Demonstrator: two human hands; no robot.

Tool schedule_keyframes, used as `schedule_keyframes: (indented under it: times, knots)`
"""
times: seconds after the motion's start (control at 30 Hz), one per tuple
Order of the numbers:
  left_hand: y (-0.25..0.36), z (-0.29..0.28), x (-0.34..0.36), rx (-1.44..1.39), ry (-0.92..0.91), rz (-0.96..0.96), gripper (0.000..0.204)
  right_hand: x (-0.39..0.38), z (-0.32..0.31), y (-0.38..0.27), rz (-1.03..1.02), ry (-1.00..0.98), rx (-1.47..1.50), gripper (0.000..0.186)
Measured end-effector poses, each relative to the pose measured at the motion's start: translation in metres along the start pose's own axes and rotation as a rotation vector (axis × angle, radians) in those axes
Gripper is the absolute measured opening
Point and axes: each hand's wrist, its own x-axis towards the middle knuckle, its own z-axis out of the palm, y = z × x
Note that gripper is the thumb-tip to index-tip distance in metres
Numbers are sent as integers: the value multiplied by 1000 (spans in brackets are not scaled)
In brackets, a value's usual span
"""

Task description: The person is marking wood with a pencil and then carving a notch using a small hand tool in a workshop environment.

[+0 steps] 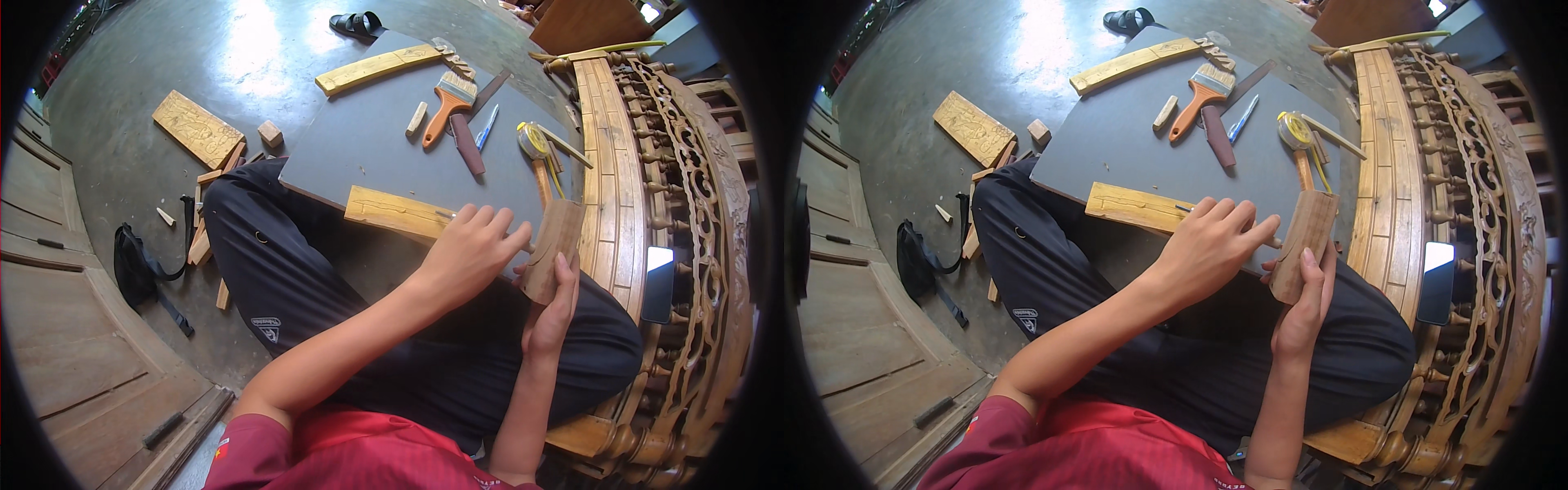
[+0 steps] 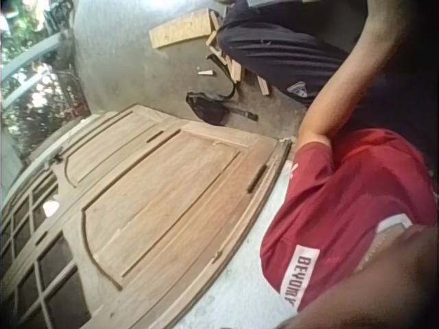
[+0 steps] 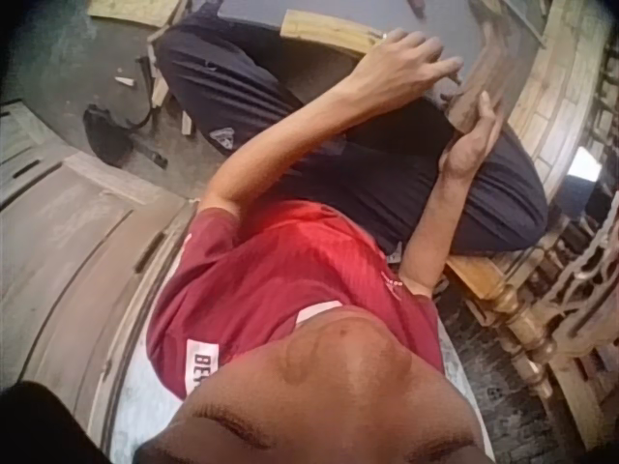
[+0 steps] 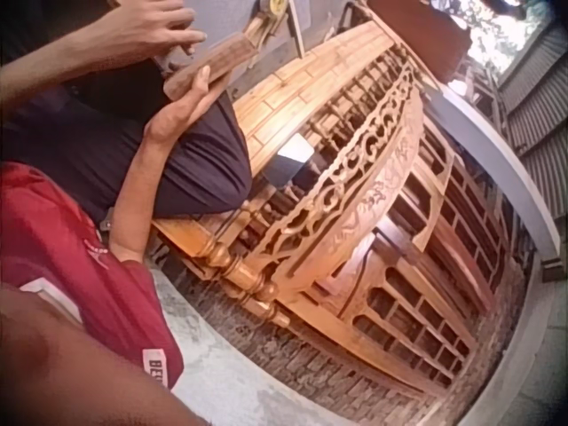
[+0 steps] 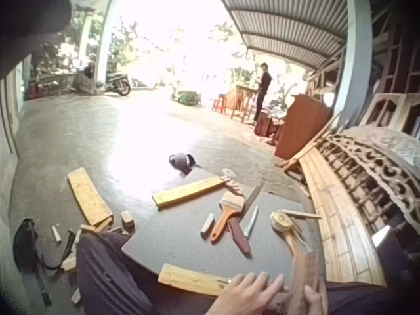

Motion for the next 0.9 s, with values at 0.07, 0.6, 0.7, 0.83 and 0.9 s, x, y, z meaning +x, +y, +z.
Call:
schedule_keyframes:
  times: [0.07,0.6,0.7,0.83,0.9]
  knots:
    - [0,4,1,3,16,-9,40,1,0,0,-2,-3,-8,53]
    - [-4,10,2,-17,98,-43,36,0,1,0,-8,-16,-46,52]
    - [-3,10,3,-5,122,-64,36,0,0,0,5,-28,-40,54]
    - [-1,11,6,-4,191,-75,36,0,0,0,3,-29,-42,54]
    - [1,8,7,-3,203,-83,32,0,0,0,3,-36,-43,55]
